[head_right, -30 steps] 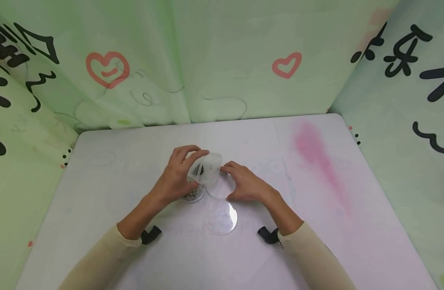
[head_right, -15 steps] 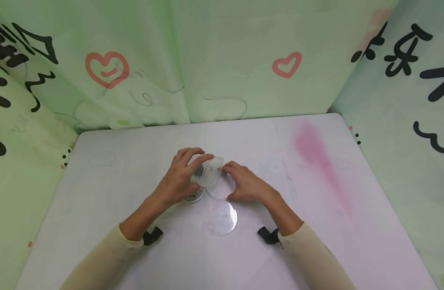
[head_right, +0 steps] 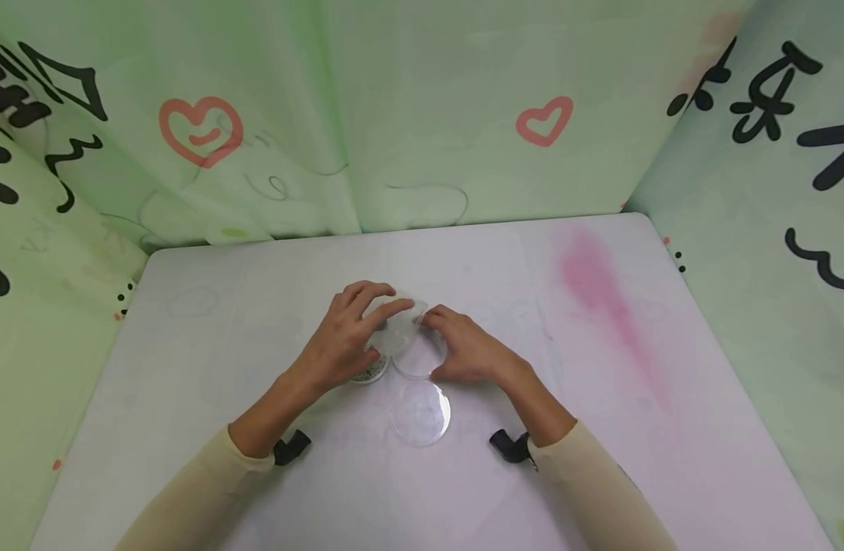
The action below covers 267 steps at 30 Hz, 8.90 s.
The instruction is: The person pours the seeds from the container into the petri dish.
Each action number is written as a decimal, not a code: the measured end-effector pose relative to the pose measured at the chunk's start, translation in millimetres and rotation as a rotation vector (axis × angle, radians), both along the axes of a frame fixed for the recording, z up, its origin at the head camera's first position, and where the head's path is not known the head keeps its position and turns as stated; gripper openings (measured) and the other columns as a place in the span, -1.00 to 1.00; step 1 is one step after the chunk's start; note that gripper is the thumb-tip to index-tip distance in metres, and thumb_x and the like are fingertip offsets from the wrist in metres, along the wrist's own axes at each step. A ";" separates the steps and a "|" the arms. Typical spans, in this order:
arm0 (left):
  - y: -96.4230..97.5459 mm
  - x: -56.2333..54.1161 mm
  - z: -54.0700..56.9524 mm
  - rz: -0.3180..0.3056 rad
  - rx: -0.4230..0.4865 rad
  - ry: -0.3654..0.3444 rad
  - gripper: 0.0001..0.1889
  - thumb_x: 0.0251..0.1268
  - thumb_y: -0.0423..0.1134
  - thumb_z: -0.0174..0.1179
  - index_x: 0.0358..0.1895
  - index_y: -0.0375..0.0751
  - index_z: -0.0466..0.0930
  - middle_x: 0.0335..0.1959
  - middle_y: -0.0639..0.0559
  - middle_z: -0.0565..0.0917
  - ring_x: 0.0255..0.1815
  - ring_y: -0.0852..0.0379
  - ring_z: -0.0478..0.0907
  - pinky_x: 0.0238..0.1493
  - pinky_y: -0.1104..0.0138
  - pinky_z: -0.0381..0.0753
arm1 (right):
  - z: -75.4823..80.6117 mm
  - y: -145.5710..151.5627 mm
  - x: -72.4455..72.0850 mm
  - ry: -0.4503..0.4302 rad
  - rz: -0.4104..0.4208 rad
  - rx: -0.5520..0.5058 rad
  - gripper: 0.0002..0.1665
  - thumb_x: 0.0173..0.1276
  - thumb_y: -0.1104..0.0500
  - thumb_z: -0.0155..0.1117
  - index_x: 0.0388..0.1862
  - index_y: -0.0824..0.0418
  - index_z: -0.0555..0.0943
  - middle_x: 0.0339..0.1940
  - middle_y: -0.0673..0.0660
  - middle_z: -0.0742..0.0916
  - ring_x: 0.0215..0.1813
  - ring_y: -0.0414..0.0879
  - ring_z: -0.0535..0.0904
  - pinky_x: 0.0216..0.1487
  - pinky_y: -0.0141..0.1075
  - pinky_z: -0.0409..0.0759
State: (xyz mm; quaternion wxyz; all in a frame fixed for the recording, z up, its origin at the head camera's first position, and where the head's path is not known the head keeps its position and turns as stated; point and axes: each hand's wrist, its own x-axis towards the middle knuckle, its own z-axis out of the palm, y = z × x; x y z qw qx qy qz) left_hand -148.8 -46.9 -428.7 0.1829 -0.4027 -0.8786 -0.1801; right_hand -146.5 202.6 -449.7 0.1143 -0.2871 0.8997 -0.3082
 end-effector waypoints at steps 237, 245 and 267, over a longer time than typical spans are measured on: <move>24.5 86.6 -28.8 -0.122 -0.263 -0.381 -0.33 0.08 0.04 0.55 0.33 0.13 0.60 0.30 -0.01 0.49 0.29 0.04 0.48 0.21 0.18 0.55 | -0.4 -1.9 0.8 -0.030 -0.024 0.024 0.00 -0.06 0.24 0.66 0.44 0.22 0.50 0.35 0.13 0.60 0.38 0.14 0.56 0.38 0.09 0.52; 27.2 89.0 -26.5 -0.070 -0.335 -0.333 -0.36 0.10 0.03 0.54 0.31 0.12 0.61 0.32 -0.02 0.49 0.36 0.01 0.45 0.31 0.16 0.52 | -0.5 -0.9 0.6 -0.031 -0.020 0.027 -0.01 -0.05 0.25 0.66 0.45 0.23 0.49 0.35 0.14 0.60 0.38 0.14 0.55 0.39 0.09 0.51; 30.1 89.3 -23.1 -0.023 -0.307 -0.450 -0.41 0.00 -0.06 0.61 0.18 0.14 0.64 0.29 0.02 0.51 0.21 -0.04 0.50 0.16 0.17 0.56 | -0.5 -1.8 0.5 -0.038 -0.018 0.014 0.00 -0.06 0.24 0.66 0.44 0.26 0.49 0.35 0.17 0.60 0.39 0.15 0.55 0.39 0.10 0.52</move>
